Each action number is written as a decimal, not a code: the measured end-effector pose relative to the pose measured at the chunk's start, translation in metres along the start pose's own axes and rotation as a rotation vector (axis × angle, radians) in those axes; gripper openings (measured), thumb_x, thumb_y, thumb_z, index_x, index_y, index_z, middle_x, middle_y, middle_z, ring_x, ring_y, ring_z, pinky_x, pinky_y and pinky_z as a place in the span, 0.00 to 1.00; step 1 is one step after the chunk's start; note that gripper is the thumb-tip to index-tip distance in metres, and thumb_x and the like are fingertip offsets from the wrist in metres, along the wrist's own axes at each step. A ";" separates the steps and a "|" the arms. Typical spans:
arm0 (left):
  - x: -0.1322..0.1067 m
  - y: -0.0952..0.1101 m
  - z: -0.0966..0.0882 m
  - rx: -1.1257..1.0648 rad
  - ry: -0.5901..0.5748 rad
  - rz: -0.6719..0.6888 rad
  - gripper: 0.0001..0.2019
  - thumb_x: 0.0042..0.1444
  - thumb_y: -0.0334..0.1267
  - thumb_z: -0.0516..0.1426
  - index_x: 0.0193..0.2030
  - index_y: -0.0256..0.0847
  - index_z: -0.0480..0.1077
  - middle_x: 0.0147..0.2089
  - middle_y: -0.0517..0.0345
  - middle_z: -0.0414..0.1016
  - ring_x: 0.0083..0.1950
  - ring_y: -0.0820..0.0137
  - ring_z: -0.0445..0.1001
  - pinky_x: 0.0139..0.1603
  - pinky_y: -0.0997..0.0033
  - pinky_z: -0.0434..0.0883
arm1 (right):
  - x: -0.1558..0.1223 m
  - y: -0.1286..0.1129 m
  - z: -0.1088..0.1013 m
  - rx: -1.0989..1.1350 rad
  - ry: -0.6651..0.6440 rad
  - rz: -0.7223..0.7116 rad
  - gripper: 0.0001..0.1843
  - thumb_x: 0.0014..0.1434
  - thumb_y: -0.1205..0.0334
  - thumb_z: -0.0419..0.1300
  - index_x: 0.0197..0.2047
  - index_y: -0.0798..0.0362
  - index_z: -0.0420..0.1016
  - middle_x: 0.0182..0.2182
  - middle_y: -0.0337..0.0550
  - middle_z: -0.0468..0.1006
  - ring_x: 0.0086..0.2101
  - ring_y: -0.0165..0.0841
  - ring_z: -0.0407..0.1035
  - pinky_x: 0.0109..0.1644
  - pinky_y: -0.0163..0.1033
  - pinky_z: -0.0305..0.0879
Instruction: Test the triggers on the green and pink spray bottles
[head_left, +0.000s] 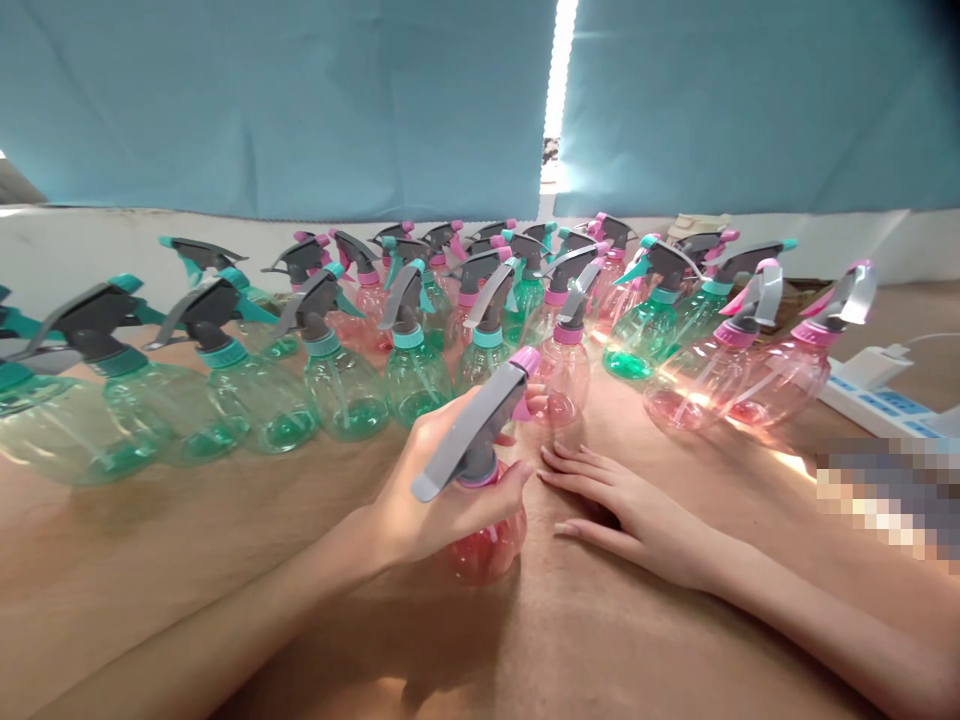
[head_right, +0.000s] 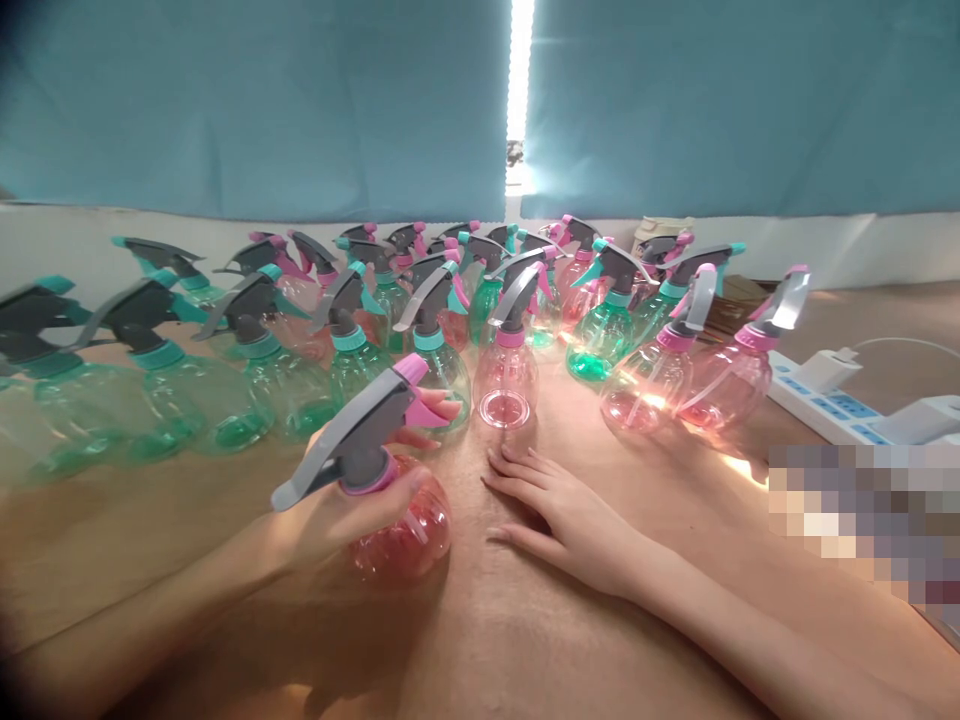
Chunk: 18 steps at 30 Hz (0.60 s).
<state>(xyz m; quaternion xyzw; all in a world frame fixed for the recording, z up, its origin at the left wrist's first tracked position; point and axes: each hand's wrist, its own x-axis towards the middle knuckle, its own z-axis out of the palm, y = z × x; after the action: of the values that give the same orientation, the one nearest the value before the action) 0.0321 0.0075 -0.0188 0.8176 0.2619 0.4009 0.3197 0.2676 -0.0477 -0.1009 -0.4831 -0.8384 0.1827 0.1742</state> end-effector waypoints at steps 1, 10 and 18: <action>0.000 0.001 0.000 0.000 -0.004 -0.009 0.13 0.50 0.29 0.58 0.43 0.40 0.66 0.34 0.61 0.67 0.28 0.74 0.65 0.30 0.73 0.70 | 0.000 0.000 0.000 0.006 0.004 0.001 0.32 0.66 0.44 0.53 0.68 0.49 0.60 0.67 0.46 0.59 0.66 0.41 0.52 0.69 0.54 0.50; 0.004 0.010 -0.002 0.011 0.000 -0.042 0.17 0.45 0.26 0.55 0.43 0.41 0.67 0.34 0.60 0.71 0.31 0.71 0.71 0.36 0.70 0.73 | 0.000 0.001 0.001 0.050 0.030 -0.022 0.31 0.65 0.45 0.55 0.68 0.46 0.59 0.66 0.46 0.61 0.65 0.44 0.53 0.68 0.57 0.51; 0.002 0.026 -0.004 0.110 -0.014 -0.108 0.09 0.47 0.30 0.52 0.35 0.44 0.68 0.31 0.61 0.68 0.29 0.68 0.69 0.32 0.68 0.69 | 0.000 0.000 0.000 0.038 0.023 -0.024 0.31 0.65 0.45 0.54 0.68 0.47 0.59 0.66 0.46 0.62 0.65 0.43 0.53 0.69 0.56 0.50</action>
<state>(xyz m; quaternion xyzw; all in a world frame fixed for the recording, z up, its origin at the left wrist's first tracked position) 0.0339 -0.0072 0.0030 0.8214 0.3251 0.3623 0.2973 0.2676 -0.0475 -0.1010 -0.4719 -0.8383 0.1909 0.1952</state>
